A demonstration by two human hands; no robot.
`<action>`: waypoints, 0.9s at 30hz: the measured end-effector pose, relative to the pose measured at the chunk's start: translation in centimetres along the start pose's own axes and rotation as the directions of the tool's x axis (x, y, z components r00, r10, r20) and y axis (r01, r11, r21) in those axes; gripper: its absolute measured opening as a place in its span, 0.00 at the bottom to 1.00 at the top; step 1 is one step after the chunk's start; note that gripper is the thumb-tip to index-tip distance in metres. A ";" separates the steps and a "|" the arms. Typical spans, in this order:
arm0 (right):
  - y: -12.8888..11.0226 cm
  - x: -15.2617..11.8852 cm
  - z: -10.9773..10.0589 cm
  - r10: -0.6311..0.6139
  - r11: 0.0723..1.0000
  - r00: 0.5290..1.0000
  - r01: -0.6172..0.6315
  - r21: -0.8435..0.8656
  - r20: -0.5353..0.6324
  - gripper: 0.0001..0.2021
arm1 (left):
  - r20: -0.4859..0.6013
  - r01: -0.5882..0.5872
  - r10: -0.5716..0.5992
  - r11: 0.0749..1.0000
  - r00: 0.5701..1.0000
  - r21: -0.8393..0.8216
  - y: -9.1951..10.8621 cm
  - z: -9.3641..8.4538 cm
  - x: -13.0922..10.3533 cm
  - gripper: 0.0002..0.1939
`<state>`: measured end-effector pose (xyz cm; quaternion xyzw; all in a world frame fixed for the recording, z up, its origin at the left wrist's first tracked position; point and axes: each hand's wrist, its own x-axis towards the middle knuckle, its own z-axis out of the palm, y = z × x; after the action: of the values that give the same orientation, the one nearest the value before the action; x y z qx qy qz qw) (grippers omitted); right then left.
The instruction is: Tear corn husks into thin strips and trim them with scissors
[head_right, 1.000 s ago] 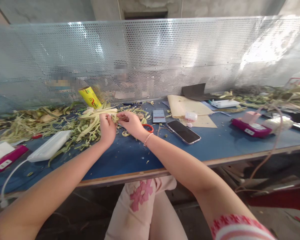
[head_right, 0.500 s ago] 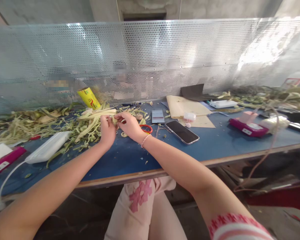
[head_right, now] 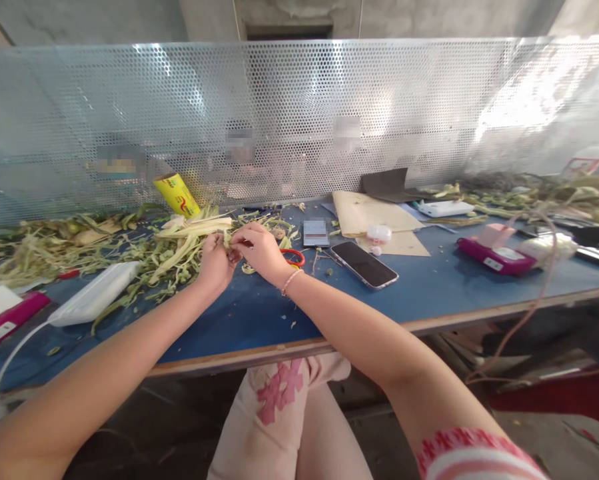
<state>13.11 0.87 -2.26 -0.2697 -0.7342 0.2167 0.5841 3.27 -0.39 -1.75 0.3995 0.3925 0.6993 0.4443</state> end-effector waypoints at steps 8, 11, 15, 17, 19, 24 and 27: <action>0.3 0.1 -0.1 -0.088 0.993 0.996 0.087 -0.082 -0.008 0.06 | 0.069 -0.040 0.038 0.999 0.997 0.026 -0.3 -0.4 0.2 0.10; 0.4 0.1 -0.2 -0.108 0.988 0.994 0.108 -0.107 0.009 0.06 | 0.053 -0.075 0.070 0.993 0.996 0.090 -0.7 -0.7 0.5 0.08; 0.5 0.1 -0.4 -0.130 0.979 0.988 0.141 -0.146 0.078 0.06 | 0.035 -0.142 0.137 0.959 0.990 0.246 -1.1 -1.2 1.0 0.06; 0.4 0.2 -0.5 -0.165 0.970 0.978 0.184 -0.159 0.129 0.06 | 0.050 -0.177 0.170 0.939 0.984 0.294 -1.2 -1.4 1.1 0.06; 0.3 0.2 -0.6 -0.193 0.960 0.967 0.221 -0.170 0.169 0.06 | 0.058 -0.208 0.201 0.915 0.978 0.346 -1.1 -1.5 1.1 0.06; 0.5 0.3 -0.7 -0.206 0.947 0.963 0.242 -0.214 0.175 0.07 | 0.056 -0.282 0.286 0.860 0.957 0.425 -0.5 -1.4 0.9 0.10; 0.7 0.3 -0.6 -0.201 0.946 0.964 0.236 -0.220 0.172 0.07 | 0.058 -0.315 0.322 0.850 0.945 0.423 -0.5 -1.7 1.1 0.14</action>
<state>13.78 1.63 -2.37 -0.2380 -0.8215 0.0799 0.5120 1.61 0.45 -2.60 0.5411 0.4673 0.6632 0.2212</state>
